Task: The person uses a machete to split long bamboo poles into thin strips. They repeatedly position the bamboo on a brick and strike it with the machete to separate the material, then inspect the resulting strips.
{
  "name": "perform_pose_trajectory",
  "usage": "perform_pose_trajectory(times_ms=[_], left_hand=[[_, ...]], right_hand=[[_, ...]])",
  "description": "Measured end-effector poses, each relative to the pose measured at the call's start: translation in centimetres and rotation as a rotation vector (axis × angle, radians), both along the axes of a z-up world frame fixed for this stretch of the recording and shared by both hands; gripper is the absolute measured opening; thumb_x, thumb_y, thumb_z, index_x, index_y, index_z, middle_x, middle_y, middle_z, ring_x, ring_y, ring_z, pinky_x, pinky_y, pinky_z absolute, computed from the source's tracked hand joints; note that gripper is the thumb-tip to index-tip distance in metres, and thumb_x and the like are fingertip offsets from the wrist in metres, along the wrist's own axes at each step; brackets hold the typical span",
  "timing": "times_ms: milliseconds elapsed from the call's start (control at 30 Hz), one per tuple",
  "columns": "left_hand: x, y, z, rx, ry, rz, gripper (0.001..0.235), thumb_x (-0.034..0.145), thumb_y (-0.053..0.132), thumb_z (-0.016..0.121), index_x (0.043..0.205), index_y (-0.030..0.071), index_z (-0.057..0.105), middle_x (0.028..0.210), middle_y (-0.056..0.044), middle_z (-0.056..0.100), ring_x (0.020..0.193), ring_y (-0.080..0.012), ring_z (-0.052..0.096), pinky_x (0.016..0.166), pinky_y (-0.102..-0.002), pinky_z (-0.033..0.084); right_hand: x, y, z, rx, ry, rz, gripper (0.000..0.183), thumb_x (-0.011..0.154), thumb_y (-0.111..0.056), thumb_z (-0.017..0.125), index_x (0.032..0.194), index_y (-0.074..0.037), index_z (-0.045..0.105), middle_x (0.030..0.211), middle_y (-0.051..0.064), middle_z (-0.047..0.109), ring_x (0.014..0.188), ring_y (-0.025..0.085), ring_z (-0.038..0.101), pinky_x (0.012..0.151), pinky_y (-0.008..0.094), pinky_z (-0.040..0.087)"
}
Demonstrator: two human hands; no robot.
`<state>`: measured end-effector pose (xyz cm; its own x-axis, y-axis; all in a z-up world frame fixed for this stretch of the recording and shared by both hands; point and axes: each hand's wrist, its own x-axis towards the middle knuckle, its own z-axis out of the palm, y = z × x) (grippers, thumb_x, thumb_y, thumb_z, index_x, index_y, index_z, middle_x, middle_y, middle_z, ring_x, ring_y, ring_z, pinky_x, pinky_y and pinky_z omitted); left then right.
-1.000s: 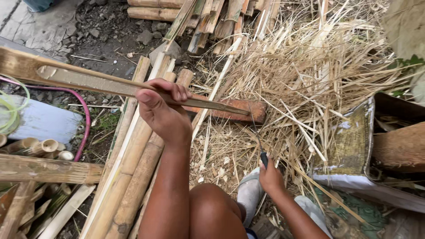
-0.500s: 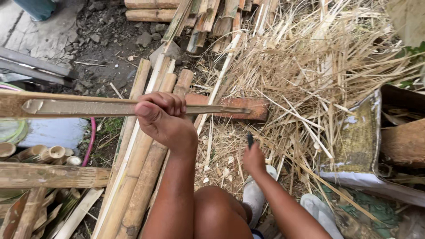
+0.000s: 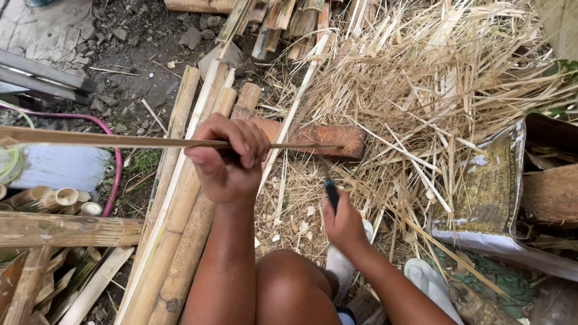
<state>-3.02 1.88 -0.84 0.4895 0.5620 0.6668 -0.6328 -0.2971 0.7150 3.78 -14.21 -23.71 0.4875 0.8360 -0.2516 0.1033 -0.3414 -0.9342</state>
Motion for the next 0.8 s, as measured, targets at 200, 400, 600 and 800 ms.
perform_pose_trajectory(times_ms=[200,400,600,800], left_hand=[[0.8,0.2,0.8,-0.071,-0.053,0.095,0.058,0.1,0.069,0.052,0.09,0.012,0.051,0.063,0.001,0.043,0.052,-0.0106,0.041,0.046,-0.027,0.041],[1.1,-1.7,1.8,-0.011,0.06,0.055,0.06,0.102,0.066,0.06,0.102,0.006,0.051,0.09,-0.007,0.049,0.082,-0.0163,0.049,0.081,-0.033,0.046],[0.9,-1.5,1.0,0.0,0.085,-0.008,0.053,0.101,0.055,0.068,0.096,0.004,0.051,0.076,-0.006,0.049,0.068,-0.0172,0.052,0.066,-0.032,0.047],[0.7,-0.3,0.8,-0.019,0.027,0.08,0.052,0.102,0.053,0.066,0.097,0.005,0.048,0.075,-0.005,0.045,0.066,-0.0147,0.046,0.063,-0.031,0.045]], right_hand=[[4.5,2.9,-13.2,-0.391,-0.264,-0.153,0.036,0.103,-0.03,0.054,0.121,0.0,0.047,0.074,0.008,0.062,0.054,0.021,0.06,0.046,0.036,0.046],[0.6,0.1,-2.2,-0.042,-0.019,-0.031,0.033,0.102,-0.027,0.047,0.12,0.0,0.048,0.066,0.003,0.057,0.044,0.014,0.052,0.036,0.029,0.044],[-1.2,-0.8,5.0,0.42,-0.259,-0.023,0.039,0.105,-0.026,0.05,0.124,0.007,0.045,0.068,0.008,0.064,0.054,0.018,0.066,0.047,0.034,0.054],[-1.3,0.6,5.4,0.401,-0.278,-0.041,0.035,0.104,-0.025,0.051,0.122,0.005,0.049,0.069,0.012,0.065,0.054,0.02,0.067,0.048,0.036,0.053]])
